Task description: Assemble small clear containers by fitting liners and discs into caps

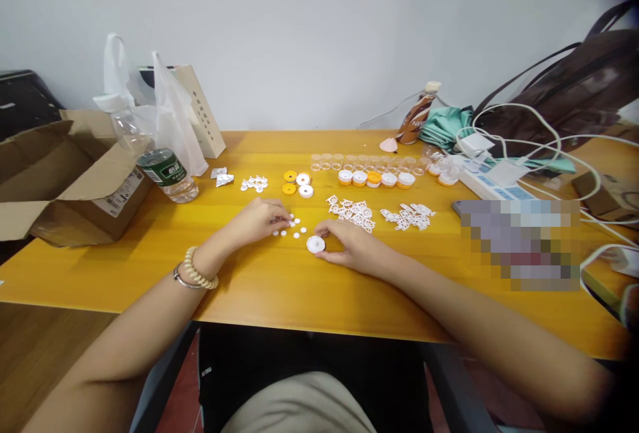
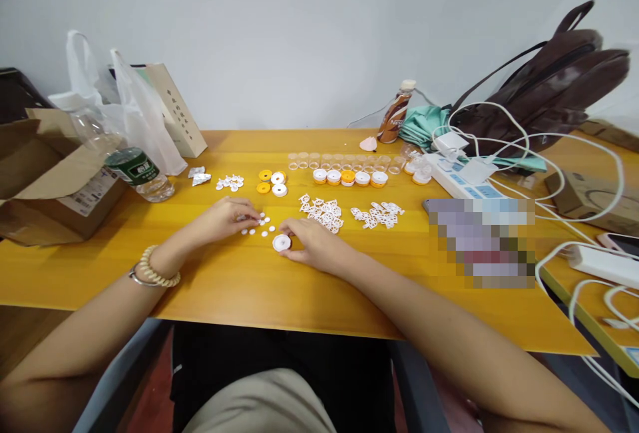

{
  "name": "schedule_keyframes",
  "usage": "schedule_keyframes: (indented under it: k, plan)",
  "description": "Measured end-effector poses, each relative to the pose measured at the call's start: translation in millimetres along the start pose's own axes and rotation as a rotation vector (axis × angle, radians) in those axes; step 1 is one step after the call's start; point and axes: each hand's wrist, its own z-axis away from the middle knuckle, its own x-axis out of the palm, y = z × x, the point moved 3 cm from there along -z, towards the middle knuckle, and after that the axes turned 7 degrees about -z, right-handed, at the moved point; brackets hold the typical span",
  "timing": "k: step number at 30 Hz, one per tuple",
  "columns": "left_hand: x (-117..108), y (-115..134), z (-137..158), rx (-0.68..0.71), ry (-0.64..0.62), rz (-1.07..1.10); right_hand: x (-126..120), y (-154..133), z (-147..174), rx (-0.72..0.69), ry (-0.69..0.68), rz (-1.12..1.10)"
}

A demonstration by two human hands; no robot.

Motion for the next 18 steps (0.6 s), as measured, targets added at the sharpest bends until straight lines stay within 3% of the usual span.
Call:
schedule_keyframes:
  k: [4, 7, 12, 18]
  plan:
    - [-3, 8, 1, 0.009, 0.065, 0.047, 0, 0, 0, -0.001, -0.008, -0.014]
    - [-4, 23, 2, 0.101, 0.11, 0.121, 1, -1, 0, -0.011, -0.032, -0.036]
    - [9, 44, 2, 0.315, -0.002, 0.122, 1, -3, 0, -0.038, -0.042, -0.057]
    - [13, 43, 1, 0.251, 0.024, 0.128, 2, -2, 0, -0.04, -0.058, -0.064]
